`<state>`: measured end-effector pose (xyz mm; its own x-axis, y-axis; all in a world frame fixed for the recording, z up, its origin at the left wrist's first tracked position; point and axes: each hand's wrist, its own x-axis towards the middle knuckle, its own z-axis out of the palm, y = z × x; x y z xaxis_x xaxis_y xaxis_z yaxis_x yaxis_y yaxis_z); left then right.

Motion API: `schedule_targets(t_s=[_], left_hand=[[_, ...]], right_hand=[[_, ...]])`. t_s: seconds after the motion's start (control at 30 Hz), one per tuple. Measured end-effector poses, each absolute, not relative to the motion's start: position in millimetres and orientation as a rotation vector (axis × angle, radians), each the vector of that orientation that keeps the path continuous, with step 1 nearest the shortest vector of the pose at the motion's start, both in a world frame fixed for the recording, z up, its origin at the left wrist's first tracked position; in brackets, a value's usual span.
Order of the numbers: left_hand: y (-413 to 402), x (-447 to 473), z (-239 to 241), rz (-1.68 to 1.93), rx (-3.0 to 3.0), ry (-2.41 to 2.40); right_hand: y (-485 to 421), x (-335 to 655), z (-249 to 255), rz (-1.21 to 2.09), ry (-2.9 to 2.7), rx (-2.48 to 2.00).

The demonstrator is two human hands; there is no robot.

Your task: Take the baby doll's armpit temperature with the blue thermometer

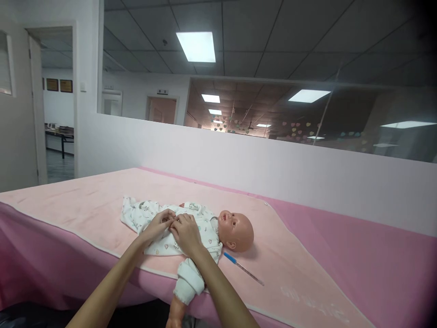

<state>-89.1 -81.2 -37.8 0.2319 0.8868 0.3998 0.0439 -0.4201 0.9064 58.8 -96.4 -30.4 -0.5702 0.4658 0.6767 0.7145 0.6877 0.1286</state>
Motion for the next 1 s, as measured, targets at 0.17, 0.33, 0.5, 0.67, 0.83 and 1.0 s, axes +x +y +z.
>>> schedule_targets(t_s=[0.17,0.33,0.5,0.67,0.83,1.0], left_hand=[[-82.7,-88.6,-36.1,1.304,1.65,0.907],[-80.6,-89.2,-38.9,1.312,1.626,0.909],[-82.8,-88.8,-37.5,1.349,1.611,0.879],[-84.3,-91.4,-38.8,1.385,1.607,0.921],[-82.0,-96.0,-43.0,1.379,1.574,0.951],[-84.2,-95.7,-42.1,1.38,1.588,0.975]], right_hand=[[-98.3,59.5,-30.7,-0.422,-2.194,-0.947],[-99.5,60.6,-31.4,-0.351,-2.162,-0.95],[-96.8,60.2,-34.2,-0.337,-2.151,-0.943],[-96.4,60.4,-35.4,-0.32,-2.088,-0.982],[-97.5,60.1,-35.0,-0.327,-2.076,-0.965],[-97.3,59.5,-34.7,-0.356,-2.079,-0.978]])
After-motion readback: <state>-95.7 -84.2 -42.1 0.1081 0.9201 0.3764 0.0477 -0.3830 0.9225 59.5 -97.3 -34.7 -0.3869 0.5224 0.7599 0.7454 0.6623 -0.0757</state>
